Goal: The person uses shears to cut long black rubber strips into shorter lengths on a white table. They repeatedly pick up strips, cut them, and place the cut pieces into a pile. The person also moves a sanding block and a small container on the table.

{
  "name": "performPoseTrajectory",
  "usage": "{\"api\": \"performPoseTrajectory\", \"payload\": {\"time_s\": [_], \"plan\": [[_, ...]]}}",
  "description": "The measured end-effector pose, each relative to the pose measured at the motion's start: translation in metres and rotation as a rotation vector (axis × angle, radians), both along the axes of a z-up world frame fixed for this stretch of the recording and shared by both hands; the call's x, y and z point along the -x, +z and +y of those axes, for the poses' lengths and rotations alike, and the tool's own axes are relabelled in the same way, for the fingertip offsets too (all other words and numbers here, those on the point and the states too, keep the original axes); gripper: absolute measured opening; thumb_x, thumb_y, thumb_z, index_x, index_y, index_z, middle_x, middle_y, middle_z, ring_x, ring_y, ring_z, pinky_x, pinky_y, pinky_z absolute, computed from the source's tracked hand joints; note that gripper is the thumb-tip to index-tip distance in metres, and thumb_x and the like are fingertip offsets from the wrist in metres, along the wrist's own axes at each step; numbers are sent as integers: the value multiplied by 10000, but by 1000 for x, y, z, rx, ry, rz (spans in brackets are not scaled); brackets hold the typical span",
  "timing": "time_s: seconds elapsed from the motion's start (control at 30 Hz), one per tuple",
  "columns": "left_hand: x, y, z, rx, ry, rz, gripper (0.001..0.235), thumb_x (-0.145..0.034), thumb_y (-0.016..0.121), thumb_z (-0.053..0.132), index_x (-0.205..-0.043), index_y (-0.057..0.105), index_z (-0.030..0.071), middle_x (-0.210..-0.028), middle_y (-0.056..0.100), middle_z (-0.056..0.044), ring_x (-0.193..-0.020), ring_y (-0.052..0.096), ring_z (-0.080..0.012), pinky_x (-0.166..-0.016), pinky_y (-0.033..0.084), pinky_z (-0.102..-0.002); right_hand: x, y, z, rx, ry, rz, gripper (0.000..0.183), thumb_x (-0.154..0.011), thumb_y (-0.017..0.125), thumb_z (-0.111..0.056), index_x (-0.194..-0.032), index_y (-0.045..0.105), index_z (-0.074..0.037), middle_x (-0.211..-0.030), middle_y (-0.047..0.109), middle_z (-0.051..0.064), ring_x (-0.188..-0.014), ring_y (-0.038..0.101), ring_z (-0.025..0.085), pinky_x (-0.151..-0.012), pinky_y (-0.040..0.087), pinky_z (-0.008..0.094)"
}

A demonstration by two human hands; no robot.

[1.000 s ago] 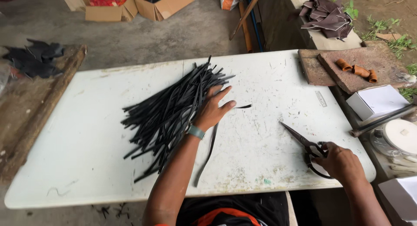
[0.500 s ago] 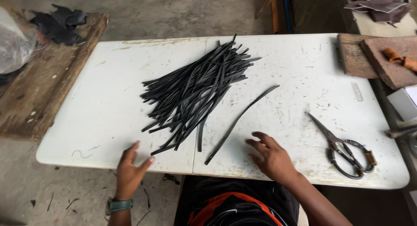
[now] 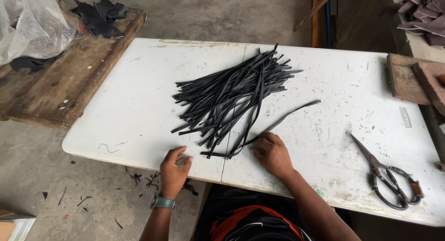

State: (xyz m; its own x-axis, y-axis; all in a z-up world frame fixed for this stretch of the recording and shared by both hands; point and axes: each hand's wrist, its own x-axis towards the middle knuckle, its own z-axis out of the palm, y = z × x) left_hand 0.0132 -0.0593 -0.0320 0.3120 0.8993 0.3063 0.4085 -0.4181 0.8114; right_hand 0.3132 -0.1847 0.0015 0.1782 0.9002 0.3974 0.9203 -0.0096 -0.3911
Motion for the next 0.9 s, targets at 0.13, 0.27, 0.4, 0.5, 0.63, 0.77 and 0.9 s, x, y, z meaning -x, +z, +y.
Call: {"api": "performPoseTrajectory", "payload": {"time_s": [0.13, 0.27, 0.4, 0.5, 0.63, 0.77, 0.9], "plan": [[20, -6, -4, 105, -4, 111, 554, -818, 798, 168, -1337, 617, 98, -1306, 638, -140, -1052, 708, -280, -776, 627, -399, -3, -10, -30, 107, -108, 186, 350, -823, 782, -198, -1143, 708, -78, -1239, 636, 124, -1057, 660, 268, -866, 596, 360], [0, 3, -6, 100, 35, 270, 628, -826, 779, 233, -1399, 549, 122, -1382, 580, -120, -1164, 633, -310, -935, 557, -450, 7, -11, -11, 38, 33, 57, 371, -808, 791, -177, -1161, 716, -94, -1235, 609, 172, -1043, 642, 309, -868, 571, 385], [-47, 20, -50, -210, -16, 324, 635, -836, 771, 254, -1400, 528, 91, -1480, 467, -167, -1353, 473, -369, -1094, 412, -525, 30, -13, 32, -74, 137, 12, 315, -867, 789, -186, -1159, 698, -111, -1259, 636, 104, -1103, 652, 301, -974, 543, 402], [-103, 39, -74, -325, -139, 458, 754, -811, 773, 324, -1464, 456, 118, -1512, 372, -176, -1327, 473, -391, -1128, 293, -602, 32, -12, 40, -67, 145, 56, 448, -802, 757, -126, -1241, 676, -88, -1295, 610, 112, -1206, 600, 327, -1031, 524, 389], [-146, 52, -66, -34, -339, 638, 896, -884, 694, 435, -1594, 217, 168, -1644, 192, -196, -1185, 594, -281, -1248, 52, -667, -2, -3, 14, 8, -156, 200, 640, -741, 806, -192, -1340, 601, -101, -1374, 542, 168, -1257, 530, 373, -1059, 460, 444], [-160, 39, -39, 28, -379, 752, 812, -1000, 542, 542, -1625, 102, 266, -1693, 111, -199, -1055, 653, -252, -1239, -41, -724, -47, 9, -13, 127, -336, 164, 796, -767, 840, -313, -1439, 466, -108, -1475, 413, 240, -1333, 429, 426, -1105, 381, 485], [-166, 12, 24, -413, -153, 864, 811, -947, 478, 641, -1588, 134, 284, -1598, 183, -203, -1402, 399, -411, -1096, 35, -694, -65, 14, -8, 246, -390, 125, 779, -849, 721, -453, -1506, 414, -169, -1590, 302, 219, -1442, 300, 412, -1186, 280, 471]]}}
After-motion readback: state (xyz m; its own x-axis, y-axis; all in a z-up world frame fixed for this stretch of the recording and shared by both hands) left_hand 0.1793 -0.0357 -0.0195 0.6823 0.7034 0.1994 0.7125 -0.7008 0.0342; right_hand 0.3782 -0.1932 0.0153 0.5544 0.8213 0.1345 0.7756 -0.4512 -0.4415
